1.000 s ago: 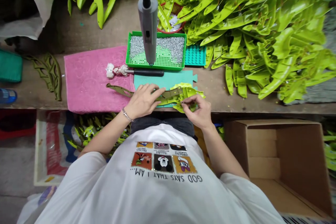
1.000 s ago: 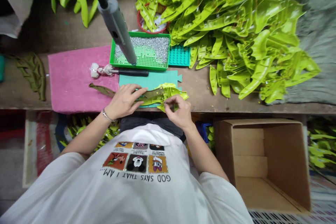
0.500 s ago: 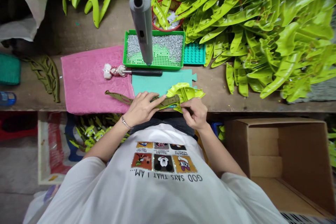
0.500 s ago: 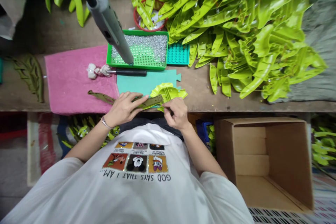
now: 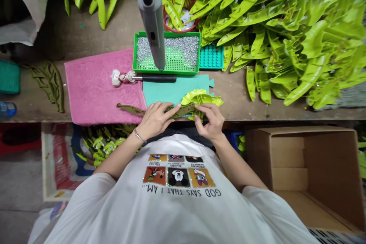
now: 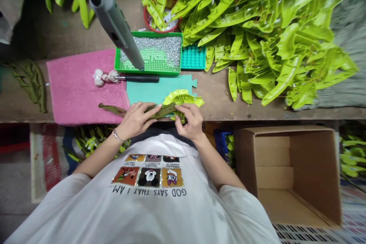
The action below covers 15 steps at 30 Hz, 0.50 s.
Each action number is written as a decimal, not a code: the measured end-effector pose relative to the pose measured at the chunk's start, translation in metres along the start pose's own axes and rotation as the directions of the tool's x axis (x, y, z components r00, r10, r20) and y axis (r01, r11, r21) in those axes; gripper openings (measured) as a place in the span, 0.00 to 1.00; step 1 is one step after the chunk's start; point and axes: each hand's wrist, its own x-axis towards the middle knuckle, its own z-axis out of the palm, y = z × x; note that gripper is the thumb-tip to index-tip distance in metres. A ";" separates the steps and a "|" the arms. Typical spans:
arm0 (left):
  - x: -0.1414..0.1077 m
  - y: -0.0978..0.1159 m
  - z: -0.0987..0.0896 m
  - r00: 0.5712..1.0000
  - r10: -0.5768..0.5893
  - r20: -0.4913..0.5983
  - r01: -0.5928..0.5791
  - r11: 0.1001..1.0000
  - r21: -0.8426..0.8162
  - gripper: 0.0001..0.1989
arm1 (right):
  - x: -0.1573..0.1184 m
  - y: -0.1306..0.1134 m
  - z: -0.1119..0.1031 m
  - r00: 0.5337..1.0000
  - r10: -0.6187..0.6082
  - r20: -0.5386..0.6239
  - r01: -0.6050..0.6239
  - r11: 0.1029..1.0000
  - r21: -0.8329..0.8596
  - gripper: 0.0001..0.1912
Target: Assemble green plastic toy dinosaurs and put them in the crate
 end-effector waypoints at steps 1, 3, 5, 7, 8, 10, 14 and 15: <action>0.001 -0.001 0.000 1.000 0.001 0.007 -0.001 1.000 0.000 0.26 | 0.000 0.000 0.000 1.000 -0.007 0.004 0.007 1.000 -0.007 0.19; 0.003 -0.004 0.001 1.000 0.004 0.020 -0.004 1.000 -0.008 0.26 | 0.000 0.001 0.000 1.000 -0.009 0.029 0.009 1.000 -0.024 0.21; 0.005 -0.008 0.001 1.000 0.009 0.018 -0.008 1.000 -0.026 0.26 | -0.001 0.002 0.001 0.998 -0.013 0.056 0.016 0.999 -0.044 0.21; 0.006 -0.012 0.002 1.000 0.006 0.001 -0.006 0.999 -0.048 0.26 | -0.001 0.002 0.002 0.997 -0.023 0.071 0.028 0.997 -0.065 0.21; 0.006 -0.013 0.003 1.000 0.002 -0.012 -0.003 0.998 -0.058 0.26 | -0.001 0.002 0.002 0.997 -0.026 0.078 0.032 0.996 -0.079 0.21; 0.006 -0.014 0.004 0.999 -0.004 -0.033 0.002 0.997 -0.071 0.25 | -0.001 0.002 0.004 0.995 -0.021 0.093 0.030 0.994 -0.105 0.19; 0.006 -0.013 0.006 0.999 0.011 -0.040 -0.014 0.996 -0.085 0.23 | -0.001 0.001 0.006 0.996 -0.025 0.089 0.036 0.992 -0.117 0.15; 0.007 -0.012 0.006 0.999 0.012 -0.038 -0.016 0.996 -0.089 0.23 | -0.001 0.001 0.006 0.996 -0.032 0.081 0.042 0.992 -0.122 0.15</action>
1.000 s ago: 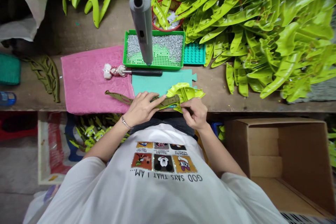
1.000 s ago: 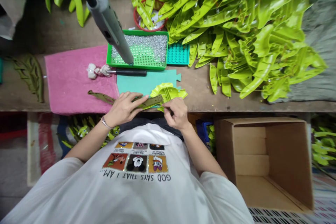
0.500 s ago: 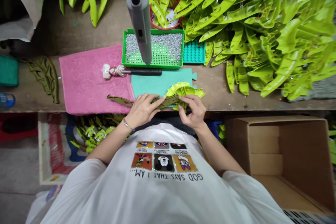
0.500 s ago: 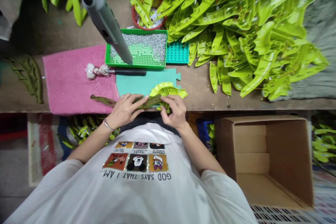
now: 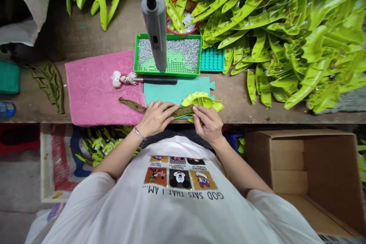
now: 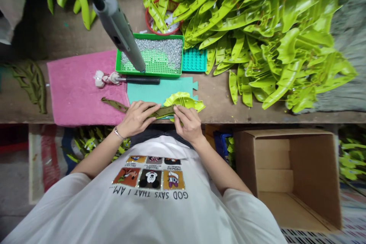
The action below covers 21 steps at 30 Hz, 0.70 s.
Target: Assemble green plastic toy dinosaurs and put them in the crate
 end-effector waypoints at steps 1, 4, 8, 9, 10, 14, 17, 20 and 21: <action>0.001 0.000 0.001 1.000 0.000 -0.001 0.000 1.000 -0.003 0.23 | 0.000 0.000 0.000 1.000 -0.006 -0.008 0.006 1.000 -0.010 0.15; 0.002 0.001 0.004 1.000 -0.004 -0.005 0.004 1.000 -0.001 0.22 | -0.001 -0.001 0.001 1.000 -0.020 -0.024 0.019 0.999 -0.039 0.15; 0.003 0.006 0.009 1.000 -0.007 0.028 0.004 0.996 0.086 0.25 | -0.005 -0.001 0.005 1.000 0.013 0.014 -0.012 0.997 -0.082 0.15; 0.003 0.008 0.010 0.999 -0.014 0.048 0.008 0.994 0.113 0.26 | -0.006 -0.001 0.006 0.999 0.032 0.032 -0.029 0.995 -0.099 0.15; 0.004 0.010 0.011 0.997 -0.024 0.069 0.014 0.991 0.133 0.27 | -0.006 -0.001 0.007 0.998 0.042 0.043 -0.037 0.993 -0.111 0.15; 0.005 0.010 0.012 0.991 -0.050 0.121 0.038 0.994 0.098 0.33 | -0.005 0.000 0.007 1.000 -0.021 0.011 0.022 0.991 -0.129 0.18; 0.003 0.002 0.009 0.995 -0.002 0.101 0.007 0.999 -0.050 0.41 | -0.003 0.000 0.004 0.999 -0.051 0.013 0.053 0.989 -0.142 0.18; 0.001 -0.005 0.006 1.000 -0.020 0.002 0.020 0.980 -0.196 0.42 | -0.004 0.000 0.002 0.999 -0.041 0.021 0.043 0.989 -0.142 0.19; 0.002 -0.005 0.005 0.998 -0.059 -0.022 0.054 0.978 -0.203 0.37 | -0.004 0.000 0.002 0.999 -0.046 0.022 0.048 0.990 -0.135 0.20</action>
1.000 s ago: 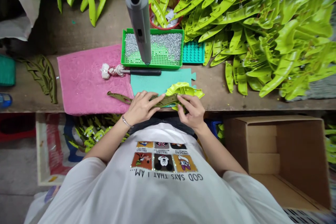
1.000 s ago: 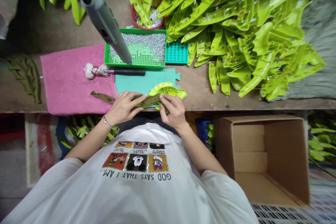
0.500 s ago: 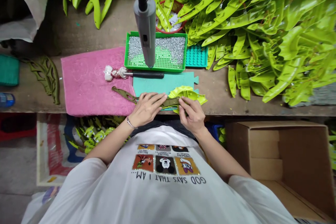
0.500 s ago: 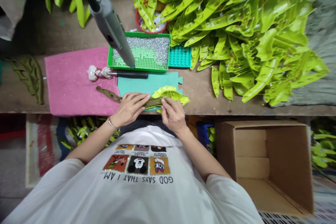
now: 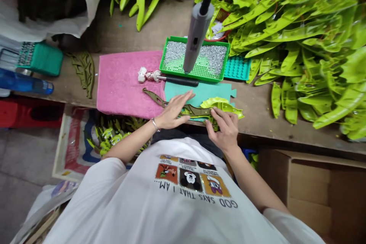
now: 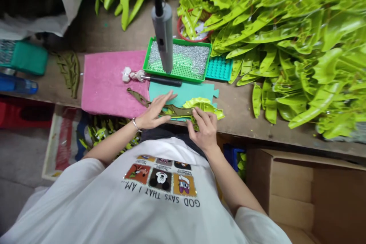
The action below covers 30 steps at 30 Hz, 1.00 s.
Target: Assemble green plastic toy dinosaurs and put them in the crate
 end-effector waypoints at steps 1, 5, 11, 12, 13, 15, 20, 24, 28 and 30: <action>0.002 0.001 0.001 0.999 -0.041 -0.020 0.041 0.999 0.019 0.32 | 0.000 0.000 0.000 1.000 -0.013 -0.005 0.013 1.000 0.009 0.22; 0.013 0.007 0.010 0.993 -0.120 0.000 0.118 0.974 0.196 0.30 | 0.003 -0.001 0.000 0.994 -0.092 -0.054 0.092 0.996 0.005 0.26; 0.015 0.010 0.012 0.996 0.027 0.081 -0.046 0.971 0.236 0.42 | 0.009 -0.007 -0.006 0.987 -0.138 -0.076 0.140 0.990 0.015 0.26; 0.011 0.010 0.009 0.994 0.037 0.107 -0.063 0.966 0.250 0.37 | 0.010 -0.007 -0.008 0.987 -0.145 -0.073 0.148 0.989 0.029 0.27; 0.005 0.009 0.005 0.992 0.037 0.121 -0.069 0.959 0.276 0.32 | 0.010 -0.007 -0.010 0.985 -0.157 -0.076 0.161 0.986 0.044 0.27; -0.015 0.006 -0.005 0.995 0.020 0.097 -0.053 0.933 0.357 0.27 | 0.011 -0.005 -0.016 0.977 -0.180 -0.117 0.189 0.980 0.069 0.28; -0.091 -0.023 -0.065 0.959 -0.146 -0.242 0.249 0.840 0.482 0.23 | 0.022 -0.006 -0.027 0.957 -0.131 -0.260 0.156 0.985 0.076 0.29; -0.085 -0.085 -0.131 0.848 -0.244 -0.470 0.494 0.685 0.536 0.26 | 0.030 -0.012 -0.022 0.979 -0.043 -0.200 0.061 0.995 0.085 0.31; -0.001 -0.140 -0.168 0.837 -0.403 -0.371 0.543 0.520 0.660 0.29 | 0.036 0.004 -0.022 0.990 -0.035 -0.140 0.033 0.999 -0.015 0.29; 0.043 -0.157 -0.177 0.832 -0.471 -0.293 0.532 0.527 0.663 0.29 | 0.039 0.023 -0.034 0.985 -0.026 -0.172 0.012 0.996 -0.084 0.27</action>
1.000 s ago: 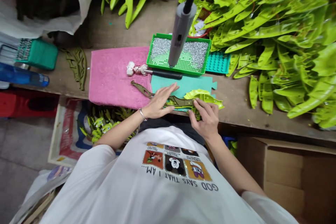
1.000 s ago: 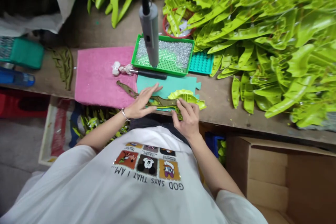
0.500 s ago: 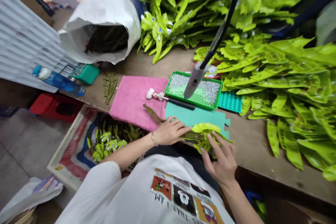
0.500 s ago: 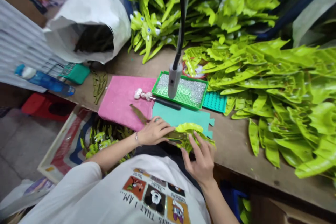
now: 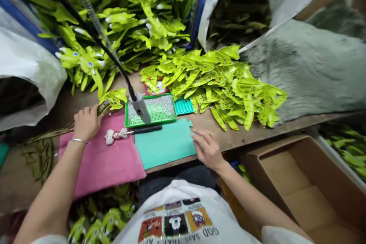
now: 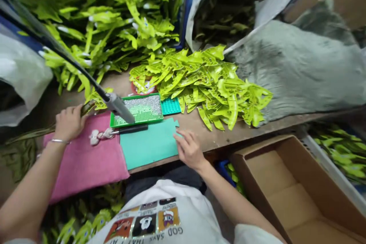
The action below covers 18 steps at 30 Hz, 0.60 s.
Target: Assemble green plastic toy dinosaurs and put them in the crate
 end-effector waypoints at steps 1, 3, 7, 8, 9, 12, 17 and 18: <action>0.020 0.004 0.000 0.999 0.011 0.034 -0.010 1.000 -0.021 0.29 | 0.003 0.013 -0.007 1.000 0.017 -0.023 -0.018 0.999 -0.045 0.26; 0.053 0.010 0.003 0.997 0.037 0.064 -0.033 0.997 -0.070 0.29 | 0.010 0.041 -0.023 0.996 0.069 -0.061 -0.078 0.984 -0.160 0.21; 0.093 0.024 0.011 0.996 0.087 0.026 -0.083 0.988 -0.132 0.26 | 0.029 0.101 -0.056 0.983 0.166 -0.072 -0.181 0.917 -0.354 0.11; 0.098 0.029 0.013 0.996 0.091 0.007 -0.089 0.985 -0.148 0.26 | 0.035 0.114 -0.062 0.982 0.176 -0.068 -0.189 0.906 -0.380 0.11; 0.102 0.033 0.014 0.996 0.091 -0.013 -0.092 0.982 -0.164 0.26 | 0.043 0.125 -0.067 0.981 0.184 -0.065 -0.194 0.895 -0.401 0.12; 0.104 0.047 0.015 0.995 0.065 -0.070 -0.078 0.976 -0.201 0.26 | 0.076 0.148 -0.065 0.978 0.196 -0.071 -0.207 0.880 -0.428 0.14; 0.043 0.062 0.017 0.971 0.044 -0.234 -0.146 0.887 -0.438 0.26 | 0.161 0.160 -0.019 0.984 0.094 0.148 -0.035 0.933 -0.358 0.15; 0.020 0.063 0.019 0.960 0.075 -0.272 -0.208 0.838 -0.505 0.25 | 0.177 0.159 -0.005 0.976 0.078 0.201 -0.006 0.941 -0.339 0.15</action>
